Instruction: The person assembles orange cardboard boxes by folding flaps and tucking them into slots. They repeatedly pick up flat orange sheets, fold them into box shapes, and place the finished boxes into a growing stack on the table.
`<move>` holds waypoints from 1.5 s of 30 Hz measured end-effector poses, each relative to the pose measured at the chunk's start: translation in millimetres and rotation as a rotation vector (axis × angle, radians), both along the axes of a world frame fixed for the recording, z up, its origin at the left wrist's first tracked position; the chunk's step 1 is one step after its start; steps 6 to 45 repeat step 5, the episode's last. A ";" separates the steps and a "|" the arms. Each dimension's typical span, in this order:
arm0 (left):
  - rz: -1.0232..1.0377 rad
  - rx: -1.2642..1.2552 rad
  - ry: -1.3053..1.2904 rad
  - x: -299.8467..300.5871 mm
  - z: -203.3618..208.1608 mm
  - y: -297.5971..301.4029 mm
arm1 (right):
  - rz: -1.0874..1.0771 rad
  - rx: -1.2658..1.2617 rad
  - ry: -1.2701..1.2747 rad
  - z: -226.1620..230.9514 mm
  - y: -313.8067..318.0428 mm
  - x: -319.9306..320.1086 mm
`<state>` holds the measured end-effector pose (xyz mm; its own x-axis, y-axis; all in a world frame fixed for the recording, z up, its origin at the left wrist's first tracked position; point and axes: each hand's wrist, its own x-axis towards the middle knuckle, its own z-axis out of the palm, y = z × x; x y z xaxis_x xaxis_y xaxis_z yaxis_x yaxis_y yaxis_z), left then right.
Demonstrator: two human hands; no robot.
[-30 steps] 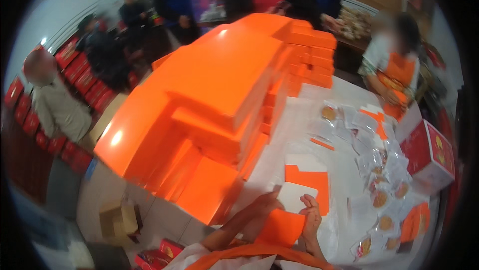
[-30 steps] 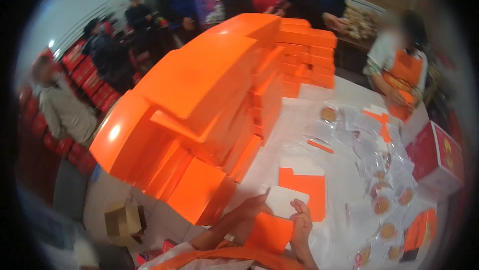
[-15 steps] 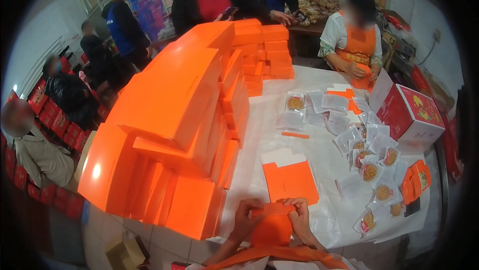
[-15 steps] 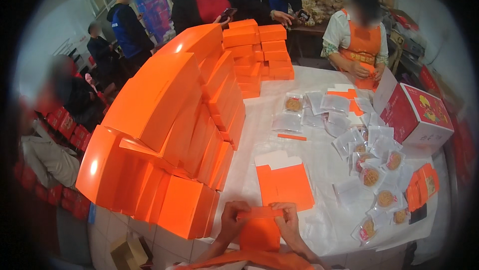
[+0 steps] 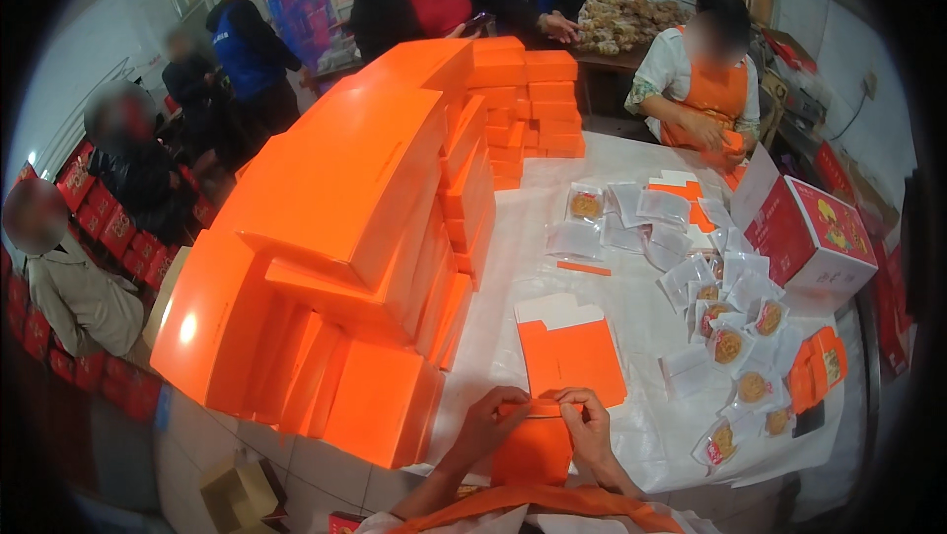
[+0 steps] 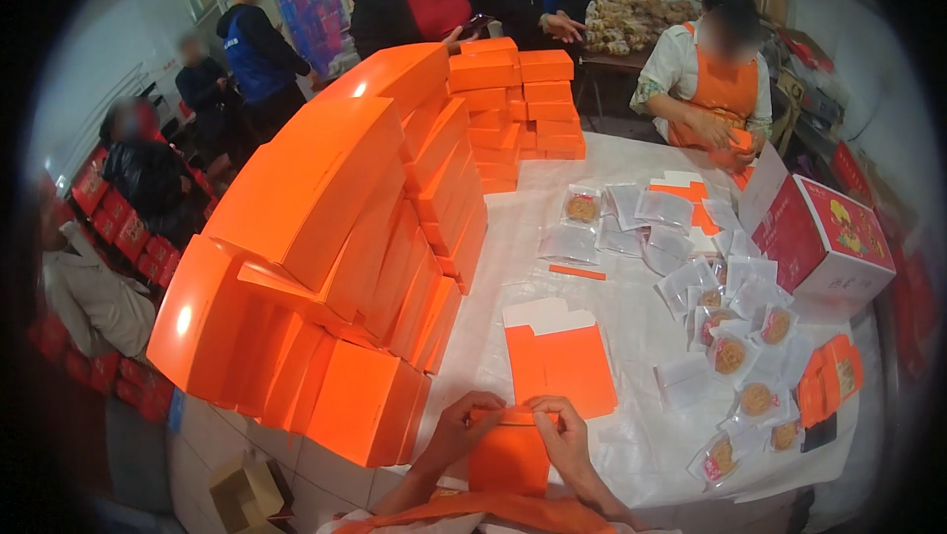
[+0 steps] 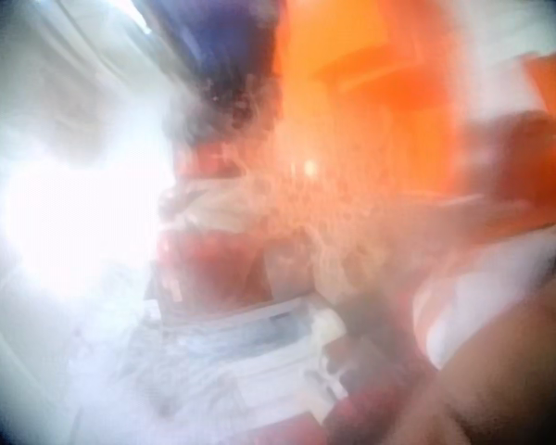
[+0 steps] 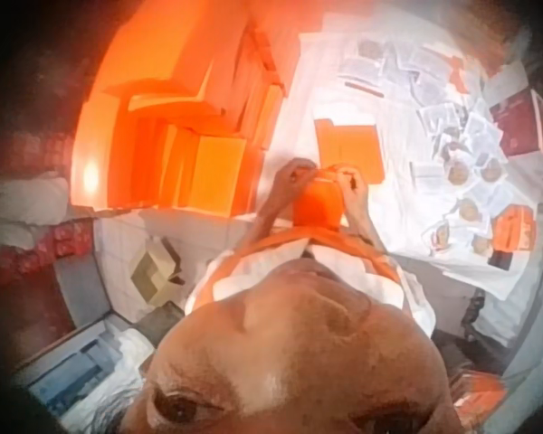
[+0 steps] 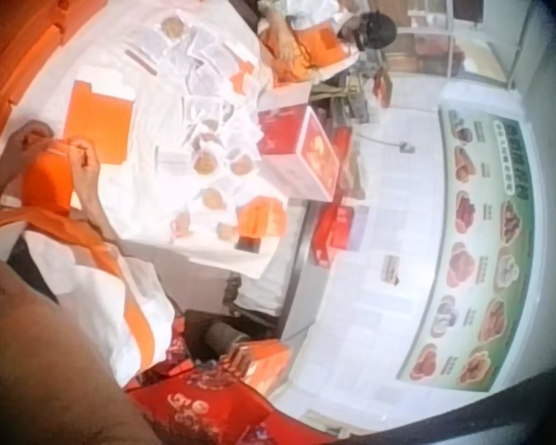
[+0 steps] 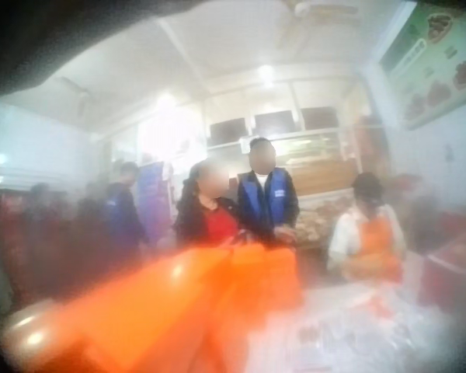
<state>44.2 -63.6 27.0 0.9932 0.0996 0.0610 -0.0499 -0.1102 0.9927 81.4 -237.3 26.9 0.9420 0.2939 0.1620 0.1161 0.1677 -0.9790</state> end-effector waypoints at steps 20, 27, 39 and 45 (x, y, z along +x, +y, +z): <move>-0.023 -0.048 -0.129 -5.3 -5.6 -2.3 | 0.006 0.014 0.010 -10.6 -3.0 -1.0; -0.023 -0.048 -0.129 -5.3 -5.6 -2.3 | 0.006 0.014 0.010 -10.6 -3.0 -1.0; -0.023 -0.048 -0.129 -5.3 -5.6 -2.3 | 0.006 0.014 0.010 -10.6 -3.0 -1.0; -0.023 -0.048 -0.129 -5.3 -5.6 -2.3 | 0.006 0.014 0.010 -10.6 -3.0 -1.0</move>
